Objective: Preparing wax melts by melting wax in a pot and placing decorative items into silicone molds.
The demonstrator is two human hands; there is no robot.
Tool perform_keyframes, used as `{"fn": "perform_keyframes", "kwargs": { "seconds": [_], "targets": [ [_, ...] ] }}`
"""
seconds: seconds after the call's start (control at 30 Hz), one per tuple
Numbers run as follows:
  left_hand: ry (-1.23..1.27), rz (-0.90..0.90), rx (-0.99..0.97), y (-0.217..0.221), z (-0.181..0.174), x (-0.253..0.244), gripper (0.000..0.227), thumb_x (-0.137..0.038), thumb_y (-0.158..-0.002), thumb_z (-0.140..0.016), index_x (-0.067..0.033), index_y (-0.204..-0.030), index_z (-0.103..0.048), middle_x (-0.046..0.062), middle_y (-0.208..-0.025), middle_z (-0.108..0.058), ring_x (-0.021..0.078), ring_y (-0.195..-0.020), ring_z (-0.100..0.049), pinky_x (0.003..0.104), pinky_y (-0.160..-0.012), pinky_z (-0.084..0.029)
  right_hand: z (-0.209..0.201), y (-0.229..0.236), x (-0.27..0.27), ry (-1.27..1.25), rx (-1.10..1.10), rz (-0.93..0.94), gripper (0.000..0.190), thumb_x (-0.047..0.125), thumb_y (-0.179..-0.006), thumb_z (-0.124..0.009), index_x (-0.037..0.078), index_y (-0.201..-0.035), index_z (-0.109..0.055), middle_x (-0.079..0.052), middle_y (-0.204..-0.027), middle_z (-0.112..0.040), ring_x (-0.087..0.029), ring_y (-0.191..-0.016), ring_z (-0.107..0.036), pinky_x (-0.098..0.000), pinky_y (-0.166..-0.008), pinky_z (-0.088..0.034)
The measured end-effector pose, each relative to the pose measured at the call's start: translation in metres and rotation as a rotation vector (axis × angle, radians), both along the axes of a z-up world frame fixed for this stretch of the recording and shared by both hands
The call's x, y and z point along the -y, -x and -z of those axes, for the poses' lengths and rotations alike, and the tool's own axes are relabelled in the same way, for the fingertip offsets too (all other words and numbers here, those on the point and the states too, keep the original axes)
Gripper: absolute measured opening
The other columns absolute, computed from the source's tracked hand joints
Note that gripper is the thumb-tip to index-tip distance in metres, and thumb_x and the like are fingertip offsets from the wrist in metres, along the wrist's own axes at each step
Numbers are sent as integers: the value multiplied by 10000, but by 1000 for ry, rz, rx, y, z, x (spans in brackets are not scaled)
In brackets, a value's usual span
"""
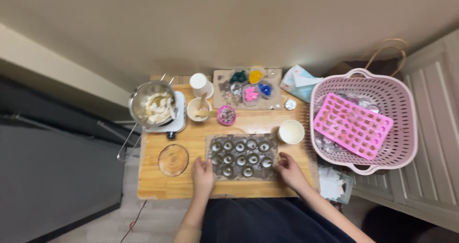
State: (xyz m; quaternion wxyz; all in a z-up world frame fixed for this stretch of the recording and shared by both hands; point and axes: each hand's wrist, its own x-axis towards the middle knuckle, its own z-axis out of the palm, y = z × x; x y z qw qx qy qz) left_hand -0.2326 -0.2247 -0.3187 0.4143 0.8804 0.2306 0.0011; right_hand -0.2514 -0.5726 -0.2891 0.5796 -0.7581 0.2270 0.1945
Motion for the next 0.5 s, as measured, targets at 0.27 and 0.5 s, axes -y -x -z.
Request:
{"fn": "perform_keyframes", "kwargs": {
  "seconds": [0.27,0.5],
  "targets": [
    [122,102,-18,-4,17,-26,379,-252,-995,-578,39,-1218,-675,217,-1077,-726,352,-1014,-696,417,-931,-529,14,-10,0,6,-70,103,496,120,-945,-606,16,-1427,-545,-85,-987,-708,-159,-820,-632,-301,-734,-516],
    [457,309,-99,-4,31,-51,227,-107,-1043,-558,4,-1227,-630,208,-999,-720,273,-893,-642,369,-821,-533,10,-19,0,-7,-128,107,364,137,-968,-598,1,-1300,-660,-43,-996,-727,-117,-813,-598,-279,-759,-500]
  ]
}}
